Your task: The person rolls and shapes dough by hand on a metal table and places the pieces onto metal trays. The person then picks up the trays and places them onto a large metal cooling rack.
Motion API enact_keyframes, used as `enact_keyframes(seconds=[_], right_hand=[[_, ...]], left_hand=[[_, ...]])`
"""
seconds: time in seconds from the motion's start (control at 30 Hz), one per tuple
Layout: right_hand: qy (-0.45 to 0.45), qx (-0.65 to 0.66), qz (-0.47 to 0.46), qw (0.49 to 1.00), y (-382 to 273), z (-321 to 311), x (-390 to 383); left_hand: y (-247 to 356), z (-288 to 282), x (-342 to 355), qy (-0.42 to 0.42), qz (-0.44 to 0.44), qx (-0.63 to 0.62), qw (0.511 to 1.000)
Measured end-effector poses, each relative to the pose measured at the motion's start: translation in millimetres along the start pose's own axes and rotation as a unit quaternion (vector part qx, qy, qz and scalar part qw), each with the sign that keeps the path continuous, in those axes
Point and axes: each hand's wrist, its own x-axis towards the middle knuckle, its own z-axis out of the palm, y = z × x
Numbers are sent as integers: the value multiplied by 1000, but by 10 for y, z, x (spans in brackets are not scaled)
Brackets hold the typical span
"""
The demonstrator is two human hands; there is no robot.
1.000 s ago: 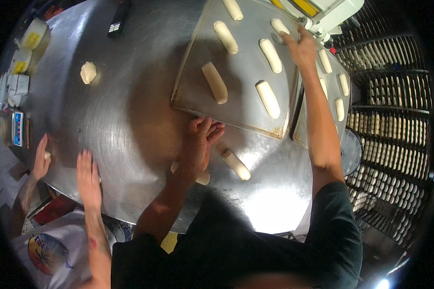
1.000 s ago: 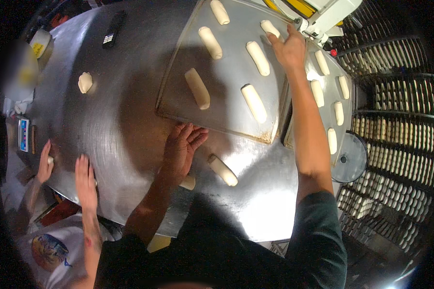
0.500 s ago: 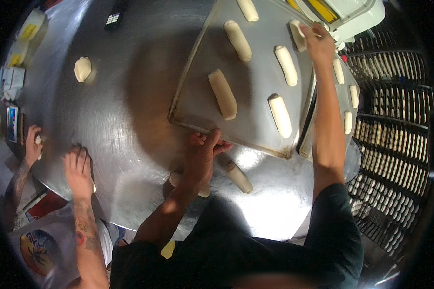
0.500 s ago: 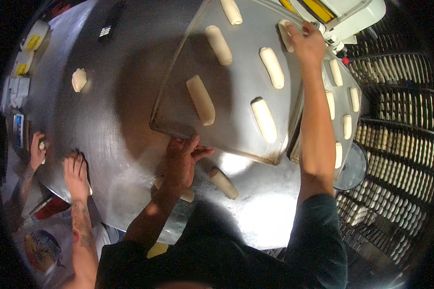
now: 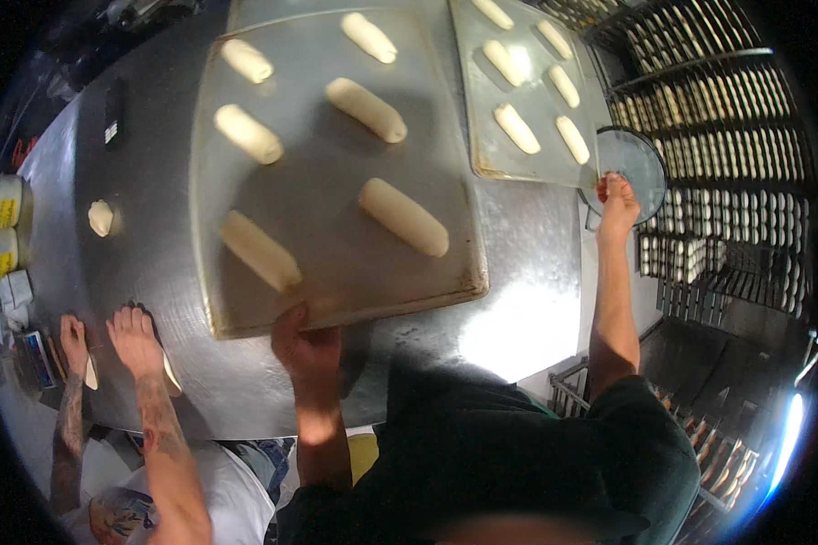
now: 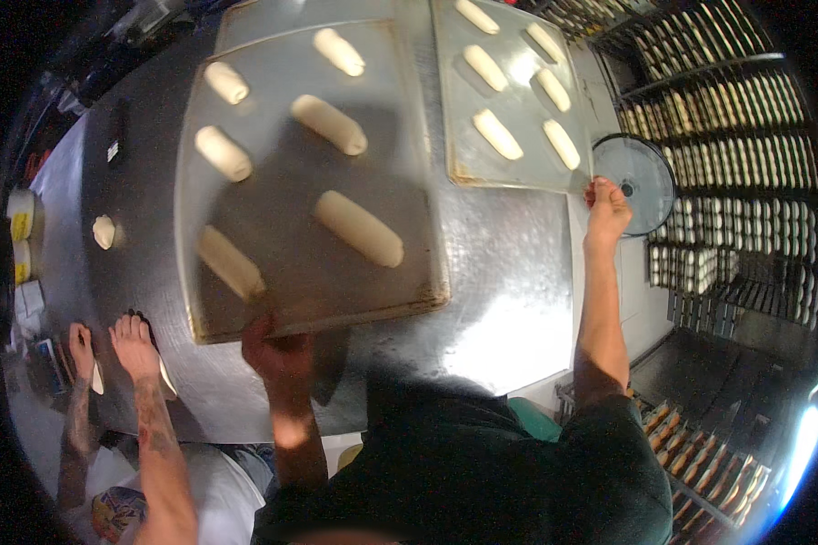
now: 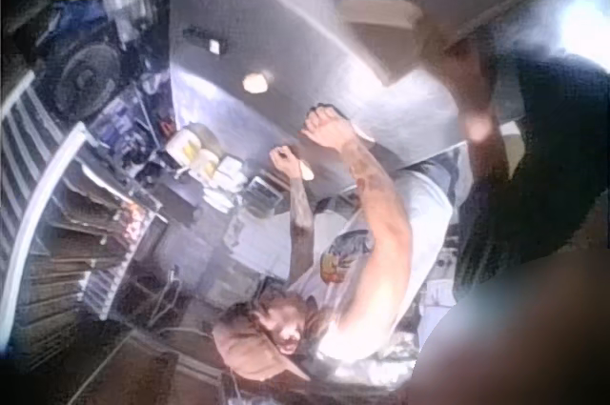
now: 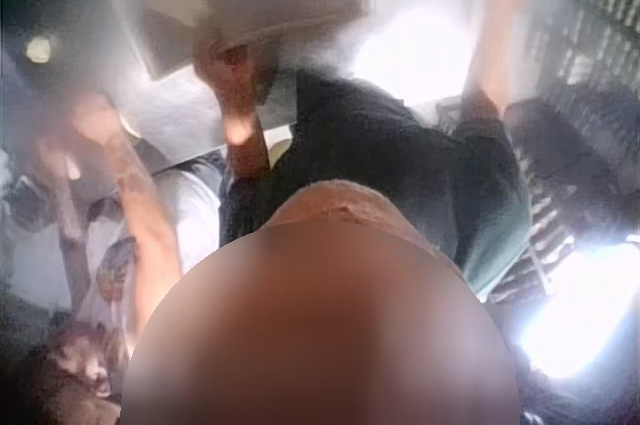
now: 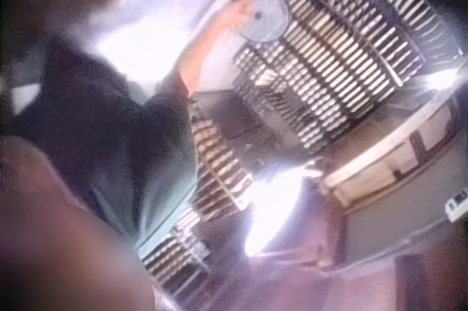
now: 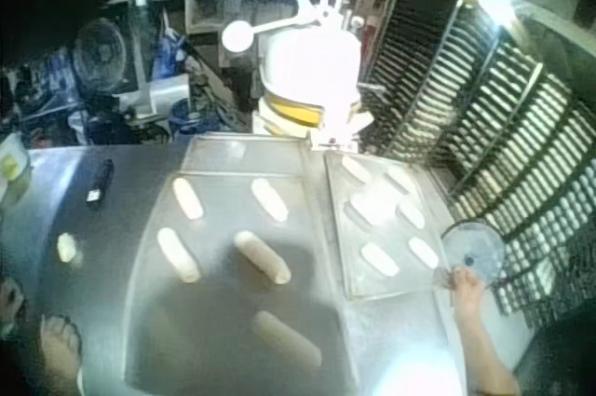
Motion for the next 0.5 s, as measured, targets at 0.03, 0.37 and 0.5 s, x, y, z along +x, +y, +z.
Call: enact_keyframes(seconds=[0.03,0.37,0.5], right_hand=[[14,-2,1,1000,47,-175,71],[-542,419,135,716,-834,615,363],[-561,561,226,566,-1042,716,353]], left_hand=[[-29,-8,-49,-8,14,4,1000],[-892,418,-948,-257,134,-43,956],[-1503,658,-1301,-258,179,-9,949]])
